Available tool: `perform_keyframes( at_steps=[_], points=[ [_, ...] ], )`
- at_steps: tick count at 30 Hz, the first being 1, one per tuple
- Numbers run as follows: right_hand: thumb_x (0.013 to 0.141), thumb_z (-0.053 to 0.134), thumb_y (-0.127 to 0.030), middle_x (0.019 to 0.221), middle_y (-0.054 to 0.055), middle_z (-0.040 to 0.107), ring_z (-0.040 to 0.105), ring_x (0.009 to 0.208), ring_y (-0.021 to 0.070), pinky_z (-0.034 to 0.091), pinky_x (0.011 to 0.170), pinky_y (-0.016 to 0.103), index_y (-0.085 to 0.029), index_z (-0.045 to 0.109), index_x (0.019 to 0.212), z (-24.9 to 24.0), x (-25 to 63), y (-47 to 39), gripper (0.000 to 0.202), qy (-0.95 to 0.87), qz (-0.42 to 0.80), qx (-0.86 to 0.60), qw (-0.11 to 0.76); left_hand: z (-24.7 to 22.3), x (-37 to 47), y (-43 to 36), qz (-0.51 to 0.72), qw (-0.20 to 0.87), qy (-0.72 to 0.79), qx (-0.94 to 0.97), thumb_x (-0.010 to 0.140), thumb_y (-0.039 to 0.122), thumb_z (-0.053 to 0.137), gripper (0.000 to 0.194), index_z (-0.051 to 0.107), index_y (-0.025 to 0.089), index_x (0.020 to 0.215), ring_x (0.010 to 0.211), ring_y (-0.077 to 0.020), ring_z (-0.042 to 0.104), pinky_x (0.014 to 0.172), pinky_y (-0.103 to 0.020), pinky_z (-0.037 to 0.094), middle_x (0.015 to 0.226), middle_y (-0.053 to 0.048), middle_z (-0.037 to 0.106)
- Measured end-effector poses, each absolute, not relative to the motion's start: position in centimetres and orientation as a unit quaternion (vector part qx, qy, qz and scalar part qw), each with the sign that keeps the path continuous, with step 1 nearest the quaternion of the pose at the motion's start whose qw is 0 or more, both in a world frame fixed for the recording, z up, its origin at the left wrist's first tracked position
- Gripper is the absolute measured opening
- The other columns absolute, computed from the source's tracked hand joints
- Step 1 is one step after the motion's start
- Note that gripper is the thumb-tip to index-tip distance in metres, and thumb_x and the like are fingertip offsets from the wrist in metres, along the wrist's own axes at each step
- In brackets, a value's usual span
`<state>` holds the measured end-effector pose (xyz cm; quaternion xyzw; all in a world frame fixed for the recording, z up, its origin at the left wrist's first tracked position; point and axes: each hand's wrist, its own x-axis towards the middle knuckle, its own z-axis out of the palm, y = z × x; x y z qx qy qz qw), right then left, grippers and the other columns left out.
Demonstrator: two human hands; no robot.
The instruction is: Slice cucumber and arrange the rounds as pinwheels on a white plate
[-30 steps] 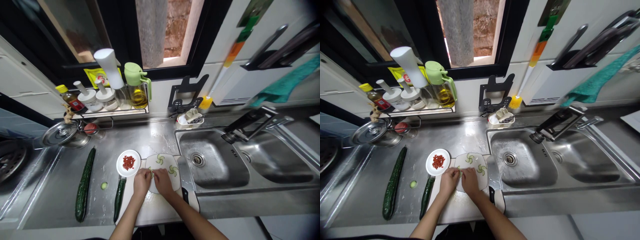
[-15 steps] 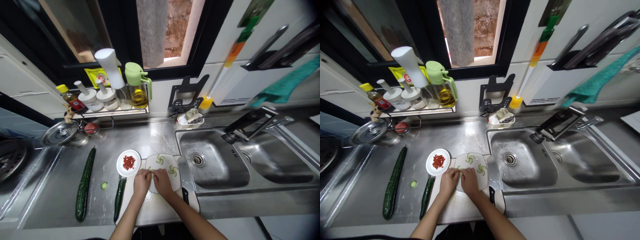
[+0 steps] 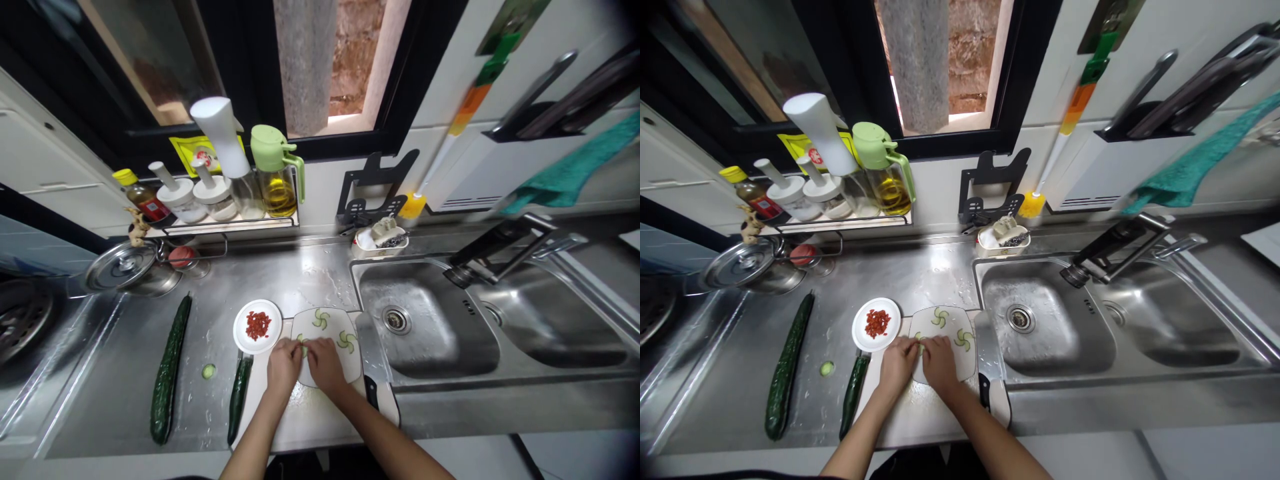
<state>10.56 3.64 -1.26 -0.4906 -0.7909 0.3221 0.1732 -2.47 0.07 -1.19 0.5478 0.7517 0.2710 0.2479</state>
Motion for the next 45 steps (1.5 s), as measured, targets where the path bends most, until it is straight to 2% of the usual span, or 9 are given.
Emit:
perform_keyframes(
  at_steps=[6,15,23,27,33,45],
  points=[
    [0.079,0.042,-0.009,0.091,0.007,0.064,0.051,0.086,0.0203,0.034,0.082,0.033,-0.018,0.064,0.096,-1.3,10.5,3.6,0.029,-0.789,0.330,-0.489,0.173,-1.4,-2.6,0.0,0.259,0.232,0.755,0.556,0.082,0.018,0.048,0.027,0.069,0.018,0.098,0.082,-0.0167,0.061,0.076,-0.028,0.048,0.087,-0.007,0.064],
    [0.079,0.043,-0.008,0.092,0.006,0.064,0.052,0.086,0.0199,0.034,0.085,0.034,-0.018,0.064,0.096,-1.6,10.6,3.7,0.029,-0.789,0.329,-0.482,0.192,-1.2,-2.6,0.0,0.284,0.245,0.746,0.551,0.080,0.016,0.048,0.024,0.070,0.019,0.092,0.080,-0.0158,0.061,0.077,-0.029,0.048,0.084,-0.006,0.065],
    [0.079,0.044,-0.010,0.091,0.007,0.063,0.051,0.087,0.0211,0.036,0.084,0.034,-0.018,0.065,0.096,-1.0,11.5,3.3,0.028,-0.782,0.323,-0.499,0.186,-1.2,-5.4,-1.1,0.280,0.183,0.792,0.511,0.082,0.026,0.049,0.027,0.068,0.020,0.099,0.084,-0.0192,0.062,0.081,-0.032,0.048,0.093,-0.007,0.067],
    [0.080,0.044,-0.011,0.091,0.007,0.064,0.051,0.088,0.0211,0.036,0.086,0.034,-0.017,0.065,0.095,-1.1,12.2,2.7,0.026,-0.784,0.323,-0.497,0.184,-1.7,-8.6,-1.9,0.224,0.148,0.851,0.452,0.082,0.027,0.048,0.025,0.069,0.020,0.095,0.083,-0.0190,0.063,0.079,-0.030,0.046,0.095,-0.008,0.066],
    [0.082,0.044,-0.012,0.093,0.005,0.065,0.054,0.088,0.0207,0.033,0.090,0.036,-0.020,0.065,0.092,-1.2,12.5,2.0,0.025,-0.782,0.331,-0.499,0.176,-1.8,-9.9,-1.4,0.173,0.158,0.871,0.431,0.083,0.027,0.048,0.024,0.070,0.021,0.090,0.078,-0.0172,0.062,0.074,-0.028,0.044,0.091,-0.007,0.066],
    [0.080,0.044,-0.011,0.090,0.006,0.064,0.053,0.086,0.0204,0.036,0.085,0.035,-0.019,0.065,0.091,-0.7,12.7,2.1,0.025,-0.777,0.338,-0.501,0.177,-1.6,-9.6,-0.8,0.176,0.144,0.867,0.443,0.081,0.027,0.051,0.020,0.070,0.022,0.083,0.073,-0.0143,0.060,0.069,-0.024,0.042,0.085,-0.004,0.064]
  ],
)
